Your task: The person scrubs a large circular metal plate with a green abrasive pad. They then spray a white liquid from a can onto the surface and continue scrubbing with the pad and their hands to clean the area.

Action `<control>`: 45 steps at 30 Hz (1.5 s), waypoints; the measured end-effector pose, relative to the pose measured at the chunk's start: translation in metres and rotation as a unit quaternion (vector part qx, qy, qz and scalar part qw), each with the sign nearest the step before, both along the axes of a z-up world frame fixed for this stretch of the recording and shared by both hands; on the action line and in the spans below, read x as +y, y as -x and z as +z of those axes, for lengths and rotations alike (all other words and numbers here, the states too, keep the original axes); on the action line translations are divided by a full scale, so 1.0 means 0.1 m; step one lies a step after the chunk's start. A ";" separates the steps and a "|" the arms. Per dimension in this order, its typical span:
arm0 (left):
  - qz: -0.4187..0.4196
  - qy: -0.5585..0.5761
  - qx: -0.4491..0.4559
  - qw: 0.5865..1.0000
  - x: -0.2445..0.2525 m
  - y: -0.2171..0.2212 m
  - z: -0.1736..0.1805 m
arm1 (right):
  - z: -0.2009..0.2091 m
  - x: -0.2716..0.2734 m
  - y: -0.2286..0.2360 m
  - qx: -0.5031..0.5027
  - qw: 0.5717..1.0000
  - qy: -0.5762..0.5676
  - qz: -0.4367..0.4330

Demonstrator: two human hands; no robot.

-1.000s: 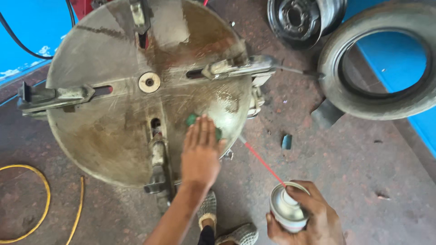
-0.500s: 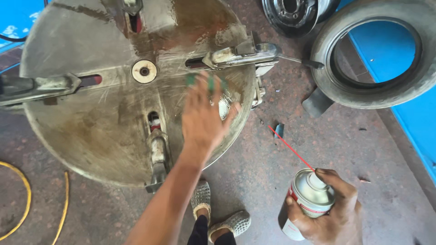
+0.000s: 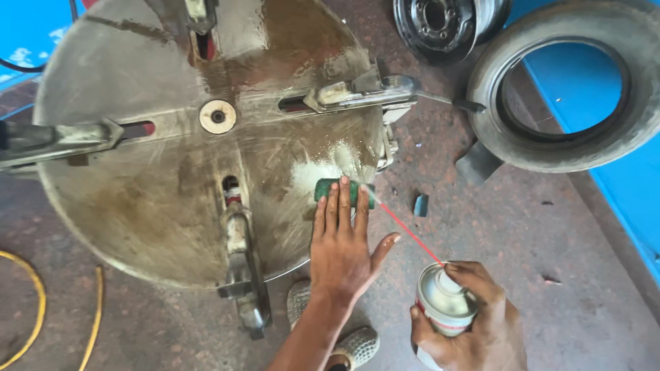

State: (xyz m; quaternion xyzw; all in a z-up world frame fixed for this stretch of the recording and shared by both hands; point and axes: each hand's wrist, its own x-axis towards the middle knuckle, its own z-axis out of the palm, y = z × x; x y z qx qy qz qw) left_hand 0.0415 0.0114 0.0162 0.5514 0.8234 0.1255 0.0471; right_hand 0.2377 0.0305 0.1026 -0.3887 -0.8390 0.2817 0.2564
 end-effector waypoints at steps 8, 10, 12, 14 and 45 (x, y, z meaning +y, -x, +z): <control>0.073 -0.016 -0.007 0.997 -0.11 0.01 0.00 | 0.01 -0.19 -0.17 0.076 0.994 0.038 0.074; 0.082 -0.015 -0.019 0.996 -0.32 0.00 0.06 | -0.03 -0.13 -0.16 0.077 0.991 0.035 0.099; 0.106 -0.013 -0.016 0.994 -0.30 0.10 0.01 | -0.07 -0.18 -0.21 0.094 0.988 0.069 0.103; 0.149 -0.021 0.013 0.988 0.12 0.50 -0.09 | -0.09 -0.23 -0.26 0.134 0.978 0.131 0.091; 0.053 0.003 -0.052 0.997 -0.20 -0.09 -0.13 | -0.19 -0.37 -0.72 0.062 0.994 0.070 0.053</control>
